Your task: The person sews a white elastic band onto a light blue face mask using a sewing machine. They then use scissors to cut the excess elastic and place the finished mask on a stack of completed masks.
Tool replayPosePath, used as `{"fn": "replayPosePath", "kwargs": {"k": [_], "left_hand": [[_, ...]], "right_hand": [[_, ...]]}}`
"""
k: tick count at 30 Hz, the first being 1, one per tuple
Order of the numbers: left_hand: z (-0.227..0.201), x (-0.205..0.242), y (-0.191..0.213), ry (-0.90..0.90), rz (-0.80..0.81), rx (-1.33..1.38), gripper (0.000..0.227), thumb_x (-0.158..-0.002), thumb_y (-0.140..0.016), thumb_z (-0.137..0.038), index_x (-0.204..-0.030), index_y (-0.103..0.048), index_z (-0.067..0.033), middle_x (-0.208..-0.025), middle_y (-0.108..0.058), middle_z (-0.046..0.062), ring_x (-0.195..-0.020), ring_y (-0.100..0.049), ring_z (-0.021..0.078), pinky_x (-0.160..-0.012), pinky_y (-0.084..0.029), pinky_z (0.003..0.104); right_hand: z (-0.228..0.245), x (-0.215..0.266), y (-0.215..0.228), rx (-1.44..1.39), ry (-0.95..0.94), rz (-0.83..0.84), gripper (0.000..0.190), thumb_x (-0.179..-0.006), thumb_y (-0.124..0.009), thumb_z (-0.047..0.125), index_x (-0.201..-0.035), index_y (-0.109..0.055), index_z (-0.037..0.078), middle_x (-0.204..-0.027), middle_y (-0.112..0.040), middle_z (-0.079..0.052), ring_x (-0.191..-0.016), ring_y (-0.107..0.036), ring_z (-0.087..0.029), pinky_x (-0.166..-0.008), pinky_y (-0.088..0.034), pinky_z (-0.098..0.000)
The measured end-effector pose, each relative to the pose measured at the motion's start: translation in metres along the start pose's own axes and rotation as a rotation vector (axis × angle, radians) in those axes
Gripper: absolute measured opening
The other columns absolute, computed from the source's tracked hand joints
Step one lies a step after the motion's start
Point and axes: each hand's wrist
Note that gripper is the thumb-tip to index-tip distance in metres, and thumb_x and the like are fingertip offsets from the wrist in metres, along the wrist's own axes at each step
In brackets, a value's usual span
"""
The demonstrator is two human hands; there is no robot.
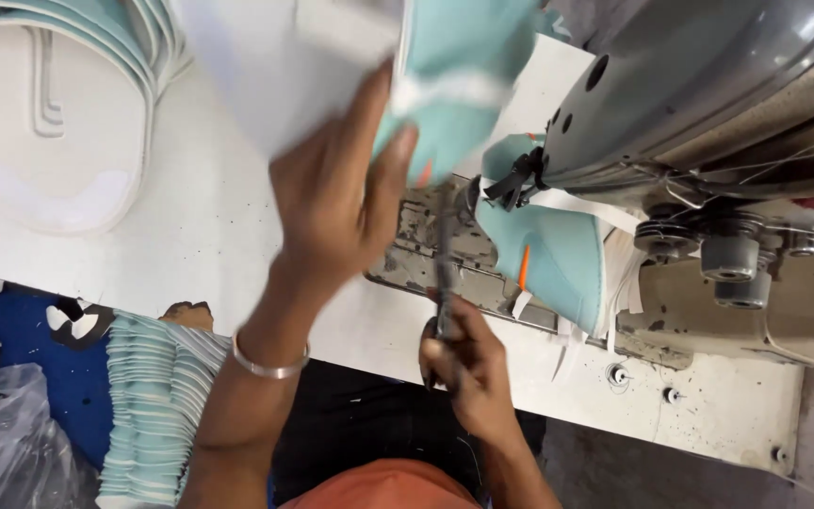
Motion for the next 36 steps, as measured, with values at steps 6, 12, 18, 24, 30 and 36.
{"fn": "replayPosePath", "kwargs": {"k": [6,12,18,24,30,36], "left_hand": [[0.007,-0.024,-0.065,-0.167,0.002,-0.502,0.055,-0.105,-0.066,-0.028,-0.147,-0.045,0.0002,-0.11,-0.075,0.016,-0.1,-0.07,0.0276,-0.083,-0.053,0.037],[0.019,0.016,-0.102,0.352,0.667,0.887,0.043,-0.112,-0.055,-0.012,-0.155,-0.056,-0.0116,-0.117,-0.077,0.005,-0.101,-0.074,0.0188,-0.087,-0.055,0.037],[-0.045,0.046,-0.087,0.145,0.265,0.028,0.042,-0.096,-0.068,-0.012,-0.138,-0.067,-0.0066,-0.089,-0.07,0.004,-0.104,-0.061,0.0262,-0.095,-0.043,0.044],[-0.047,0.056,-0.088,0.223,0.219,0.053,0.035,-0.102,-0.073,-0.014,-0.135,-0.066,-0.0072,-0.095,-0.072,0.003,-0.099,-0.051,0.024,-0.094,-0.041,0.04],[-0.041,0.043,-0.084,0.28,0.242,0.122,0.042,-0.101,-0.071,-0.012,-0.143,-0.063,-0.0092,-0.103,-0.073,0.004,-0.098,-0.049,0.0228,-0.1,-0.041,0.039],[-0.033,0.022,-0.071,0.263,0.455,0.15,0.054,-0.097,-0.067,-0.01,-0.15,-0.056,-0.0078,-0.093,-0.068,0.003,-0.102,-0.048,0.0252,-0.102,-0.044,0.042]], "right_hand": [[-0.015,-0.029,0.037,1.003,-0.182,0.007,0.059,-0.087,-0.074,0.01,-0.143,-0.055,0.001,-0.09,-0.074,-0.014,-0.075,-0.068,-0.018,-0.068,-0.054,-0.0317],[0.032,-0.015,0.047,0.934,0.485,-0.015,0.041,-0.095,-0.075,0.008,-0.135,-0.064,0.008,-0.138,-0.063,-0.014,-0.106,-0.072,-0.027,-0.083,-0.063,-0.0315],[0.052,-0.069,0.074,1.438,0.541,-0.191,0.054,-0.09,-0.07,-0.002,-0.143,-0.061,0.006,-0.146,-0.057,-0.016,-0.109,-0.072,-0.031,-0.086,-0.06,-0.0368],[0.05,-0.077,0.089,1.348,0.655,-0.135,0.058,-0.086,-0.065,-0.009,-0.141,-0.063,0.011,-0.142,-0.058,-0.014,-0.105,-0.071,-0.027,-0.085,-0.06,-0.0363],[0.054,-0.075,0.081,1.41,0.67,-0.17,0.061,-0.085,-0.066,-0.006,-0.145,-0.061,0.008,-0.143,-0.057,-0.014,-0.111,-0.071,-0.027,-0.089,-0.06,-0.0365],[0.064,-0.077,0.084,1.485,0.603,-0.147,0.062,-0.088,-0.067,-0.004,-0.148,-0.058,0.009,-0.145,-0.059,-0.014,-0.106,-0.07,-0.029,-0.089,-0.059,-0.04]]}}
Point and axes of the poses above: each hand's wrist, its own x-axis away from the middle knuckle, its own y-axis out of the back of the hand, z = x × y
